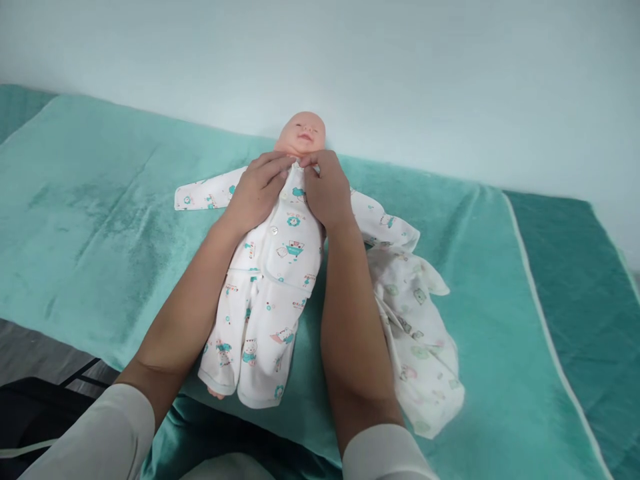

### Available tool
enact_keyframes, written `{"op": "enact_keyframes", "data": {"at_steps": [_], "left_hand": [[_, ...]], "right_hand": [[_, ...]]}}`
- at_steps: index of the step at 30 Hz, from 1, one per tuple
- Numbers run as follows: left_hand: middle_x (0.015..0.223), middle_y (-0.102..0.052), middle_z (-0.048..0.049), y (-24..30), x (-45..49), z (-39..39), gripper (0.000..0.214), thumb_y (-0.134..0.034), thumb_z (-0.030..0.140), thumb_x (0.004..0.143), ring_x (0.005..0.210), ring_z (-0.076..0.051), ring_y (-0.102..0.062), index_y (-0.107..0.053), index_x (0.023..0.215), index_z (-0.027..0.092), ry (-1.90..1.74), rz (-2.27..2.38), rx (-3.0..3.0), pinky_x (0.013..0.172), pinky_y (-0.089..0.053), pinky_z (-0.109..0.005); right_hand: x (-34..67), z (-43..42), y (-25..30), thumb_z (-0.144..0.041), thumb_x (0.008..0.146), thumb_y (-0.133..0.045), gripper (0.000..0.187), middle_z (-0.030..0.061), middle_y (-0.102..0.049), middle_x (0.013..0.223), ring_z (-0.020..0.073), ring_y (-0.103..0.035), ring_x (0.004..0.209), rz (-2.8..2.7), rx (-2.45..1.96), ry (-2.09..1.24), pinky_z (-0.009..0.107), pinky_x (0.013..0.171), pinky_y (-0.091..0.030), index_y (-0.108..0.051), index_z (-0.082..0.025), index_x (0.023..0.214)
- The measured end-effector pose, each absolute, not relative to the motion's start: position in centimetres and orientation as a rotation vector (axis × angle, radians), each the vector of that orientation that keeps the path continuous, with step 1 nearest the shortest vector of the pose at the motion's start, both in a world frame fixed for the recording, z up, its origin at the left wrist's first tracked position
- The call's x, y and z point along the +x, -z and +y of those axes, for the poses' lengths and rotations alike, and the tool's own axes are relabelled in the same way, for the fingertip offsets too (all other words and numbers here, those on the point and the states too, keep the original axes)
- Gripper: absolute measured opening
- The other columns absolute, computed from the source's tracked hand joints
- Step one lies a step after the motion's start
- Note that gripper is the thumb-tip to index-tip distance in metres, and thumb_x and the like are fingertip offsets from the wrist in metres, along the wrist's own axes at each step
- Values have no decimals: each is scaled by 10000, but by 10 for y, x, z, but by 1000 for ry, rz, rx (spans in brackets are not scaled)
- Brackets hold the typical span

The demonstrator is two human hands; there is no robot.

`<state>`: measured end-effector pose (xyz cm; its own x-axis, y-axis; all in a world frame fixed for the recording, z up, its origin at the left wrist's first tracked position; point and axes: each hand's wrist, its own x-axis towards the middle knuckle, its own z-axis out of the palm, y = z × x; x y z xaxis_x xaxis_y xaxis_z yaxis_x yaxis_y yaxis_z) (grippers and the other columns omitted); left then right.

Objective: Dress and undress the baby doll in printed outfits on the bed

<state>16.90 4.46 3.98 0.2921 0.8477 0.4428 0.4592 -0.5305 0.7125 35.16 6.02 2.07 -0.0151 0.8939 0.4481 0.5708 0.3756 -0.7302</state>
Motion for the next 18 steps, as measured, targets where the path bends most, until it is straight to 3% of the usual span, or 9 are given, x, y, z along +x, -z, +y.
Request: {"op": "enact_keyframes", "data": {"at_steps": [9, 18], "left_hand": [[1431, -656, -27, -43, 169, 42, 386, -411, 385, 1079, 1378, -266, -551, -717, 1304, 320, -1111, 1175, 2153, 1236, -392, -482], [1483, -626, -42, -47, 170, 40, 398, -419, 283, 1064, 1402, -253, -539, -672, 1371, 279, -1056, 1237, 2176, 1242, -388, -448]], "right_hand": [[349, 55, -27, -264, 1021, -488, 171, 29, -670, 1051, 189, -632, 991, -1701, -1302, -445, 375, 986, -542, -646, -227, 1077], [351, 59, -23, -275, 1029, -503, 203, 60, -663, 1147, 203, -640, 1052, -1697, -1217, -462, 401, 1004, -552, -644, -217, 1163]]}}
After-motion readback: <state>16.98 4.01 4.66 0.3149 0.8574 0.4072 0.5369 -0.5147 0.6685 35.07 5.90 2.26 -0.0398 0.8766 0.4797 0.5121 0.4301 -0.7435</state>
